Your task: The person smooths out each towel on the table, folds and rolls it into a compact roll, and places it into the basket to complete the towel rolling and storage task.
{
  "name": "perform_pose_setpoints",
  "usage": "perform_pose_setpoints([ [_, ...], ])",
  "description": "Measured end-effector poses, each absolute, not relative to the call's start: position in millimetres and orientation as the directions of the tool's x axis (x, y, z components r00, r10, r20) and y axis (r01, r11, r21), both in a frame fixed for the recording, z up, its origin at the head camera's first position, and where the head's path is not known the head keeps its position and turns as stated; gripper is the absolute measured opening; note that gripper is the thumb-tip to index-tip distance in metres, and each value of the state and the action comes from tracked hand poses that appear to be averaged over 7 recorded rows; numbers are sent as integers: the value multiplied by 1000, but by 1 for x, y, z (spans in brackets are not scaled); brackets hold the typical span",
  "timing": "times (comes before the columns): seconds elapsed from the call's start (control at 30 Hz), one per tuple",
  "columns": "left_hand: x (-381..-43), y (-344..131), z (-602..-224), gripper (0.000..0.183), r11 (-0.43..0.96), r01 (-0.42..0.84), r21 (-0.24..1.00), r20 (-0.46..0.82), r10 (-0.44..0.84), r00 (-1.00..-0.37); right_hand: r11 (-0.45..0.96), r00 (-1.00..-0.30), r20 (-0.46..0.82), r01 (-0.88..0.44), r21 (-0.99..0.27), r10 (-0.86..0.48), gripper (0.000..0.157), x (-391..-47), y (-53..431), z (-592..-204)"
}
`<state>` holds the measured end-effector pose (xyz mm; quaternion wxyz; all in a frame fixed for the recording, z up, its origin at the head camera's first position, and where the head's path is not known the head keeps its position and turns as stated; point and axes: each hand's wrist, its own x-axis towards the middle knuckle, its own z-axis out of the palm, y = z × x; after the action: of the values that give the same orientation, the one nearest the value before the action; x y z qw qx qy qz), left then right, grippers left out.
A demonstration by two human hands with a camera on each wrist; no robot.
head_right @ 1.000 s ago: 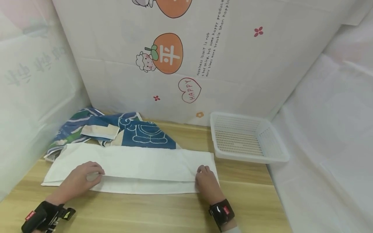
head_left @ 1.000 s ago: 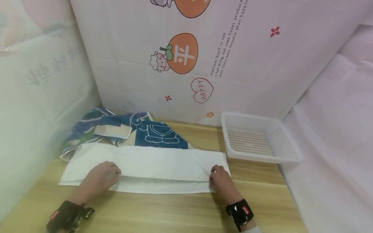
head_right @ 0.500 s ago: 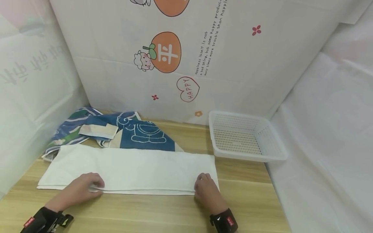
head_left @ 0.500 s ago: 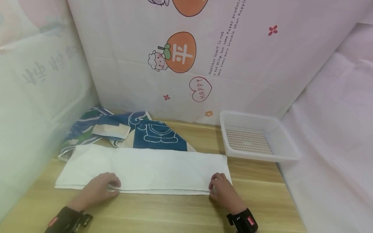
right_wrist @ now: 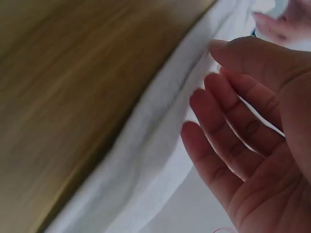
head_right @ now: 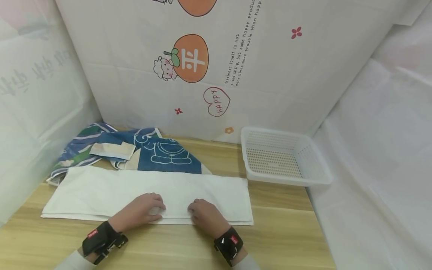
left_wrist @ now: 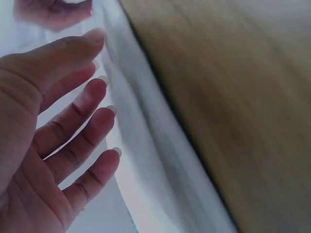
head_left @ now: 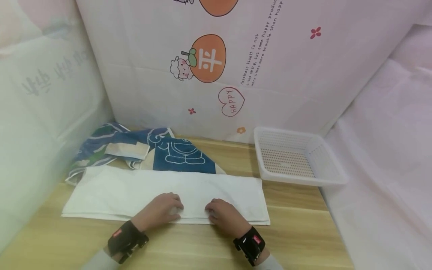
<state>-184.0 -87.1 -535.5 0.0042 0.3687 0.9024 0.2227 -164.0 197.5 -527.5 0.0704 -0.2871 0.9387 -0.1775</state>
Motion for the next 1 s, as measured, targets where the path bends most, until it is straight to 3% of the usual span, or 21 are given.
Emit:
perform_pose_setpoints([
  [0.27, -186, -65, -533, 7, 609, 695, 383, 101, 720, -687, 776, -813, -29, -545, -318, -582, 20, -165, 186, -523],
  [0.67, -180, -74, -533, 6, 621, 613, 489, 70, 672, -737, 741, -835, -94, -422, -522, -542, 16, -158, 194, -511],
  [0.8, -187, -108, -533, 16, 660, 587, 469, 213, 560, -801, 762, -902, -15, -356, -541, -432, 17, -161, 223, -512],
  [0.9, -198, -149, -531, 25, 725, 532, 438, 352, 406, -843, 823, -935, 123, -351, -446, -332, 21, -164, 258, -518],
  [1.0, -203, -190, -537, 34, 796, 438, 418, 397, 273, -876, 877, -954, 180, -293, -380, -241, 25, -159, 291, -525],
])
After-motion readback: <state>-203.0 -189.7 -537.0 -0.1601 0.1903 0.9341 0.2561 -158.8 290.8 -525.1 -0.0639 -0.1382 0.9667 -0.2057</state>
